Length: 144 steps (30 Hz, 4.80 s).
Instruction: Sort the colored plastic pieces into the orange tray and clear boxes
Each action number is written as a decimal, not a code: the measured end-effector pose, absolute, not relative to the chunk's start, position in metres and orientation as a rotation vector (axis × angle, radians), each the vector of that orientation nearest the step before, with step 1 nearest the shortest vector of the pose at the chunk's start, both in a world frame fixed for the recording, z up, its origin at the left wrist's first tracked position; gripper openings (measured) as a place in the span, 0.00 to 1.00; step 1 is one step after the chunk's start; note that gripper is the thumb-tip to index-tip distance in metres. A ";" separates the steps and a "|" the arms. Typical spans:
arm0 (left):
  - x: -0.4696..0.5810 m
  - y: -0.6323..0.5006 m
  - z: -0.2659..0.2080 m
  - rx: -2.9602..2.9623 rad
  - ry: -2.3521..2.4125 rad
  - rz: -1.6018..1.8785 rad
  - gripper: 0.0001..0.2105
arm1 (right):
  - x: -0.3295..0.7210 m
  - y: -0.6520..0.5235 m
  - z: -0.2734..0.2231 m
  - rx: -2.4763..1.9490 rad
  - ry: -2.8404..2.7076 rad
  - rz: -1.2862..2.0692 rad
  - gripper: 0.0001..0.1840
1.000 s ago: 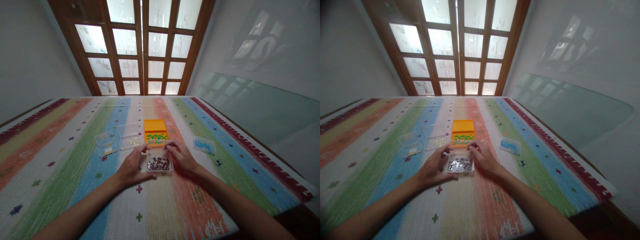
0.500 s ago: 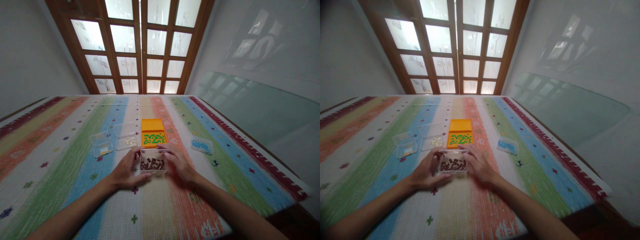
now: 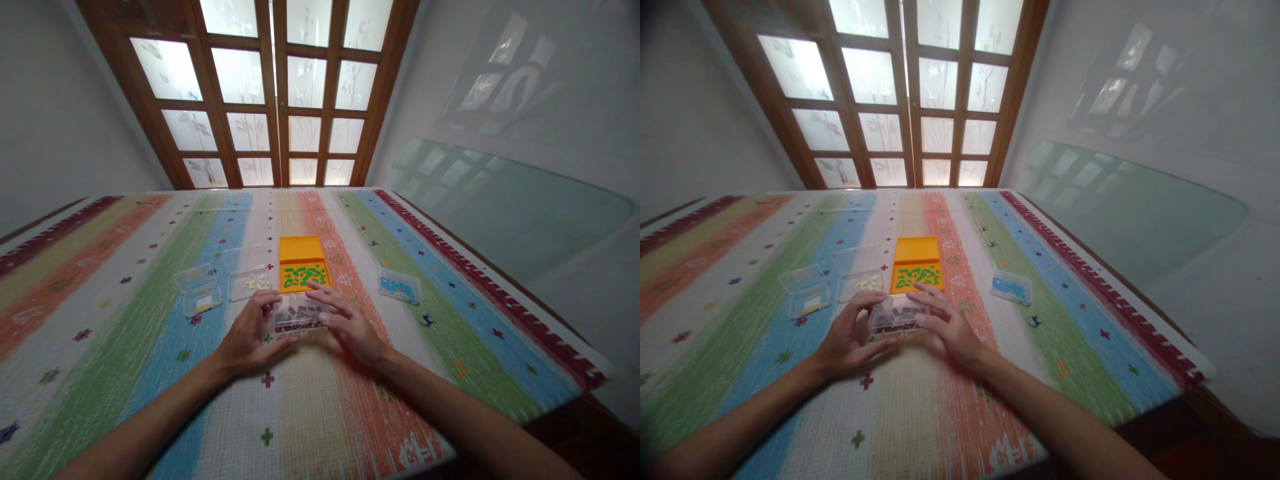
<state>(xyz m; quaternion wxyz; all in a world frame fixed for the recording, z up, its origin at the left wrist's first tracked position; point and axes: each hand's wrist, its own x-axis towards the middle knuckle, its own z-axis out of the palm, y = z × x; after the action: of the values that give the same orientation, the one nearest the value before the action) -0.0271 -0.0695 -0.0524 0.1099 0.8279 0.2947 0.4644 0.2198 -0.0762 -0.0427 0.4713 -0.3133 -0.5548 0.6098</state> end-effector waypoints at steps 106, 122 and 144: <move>-0.033 -0.069 -0.053 2.443 0.864 1.130 0.26 | 0.233 -0.067 -0.050 -0.910 -1.781 1.105 0.41; -0.034 -0.067 -0.054 2.396 0.914 1.188 0.24 | 0.227 -0.073 -0.049 -0.932 -1.751 1.117 0.41; -0.034 -0.064 -0.055 2.281 0.980 1.195 0.24 | 0.234 -0.066 -0.049 -0.959 -1.859 1.150 0.44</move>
<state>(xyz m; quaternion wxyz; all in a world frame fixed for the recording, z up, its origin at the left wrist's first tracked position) -0.0340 -0.0638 -0.0546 0.1921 0.8124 0.3490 0.4257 0.2339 -0.0664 -0.0490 0.3684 -0.3736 -0.7239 0.4479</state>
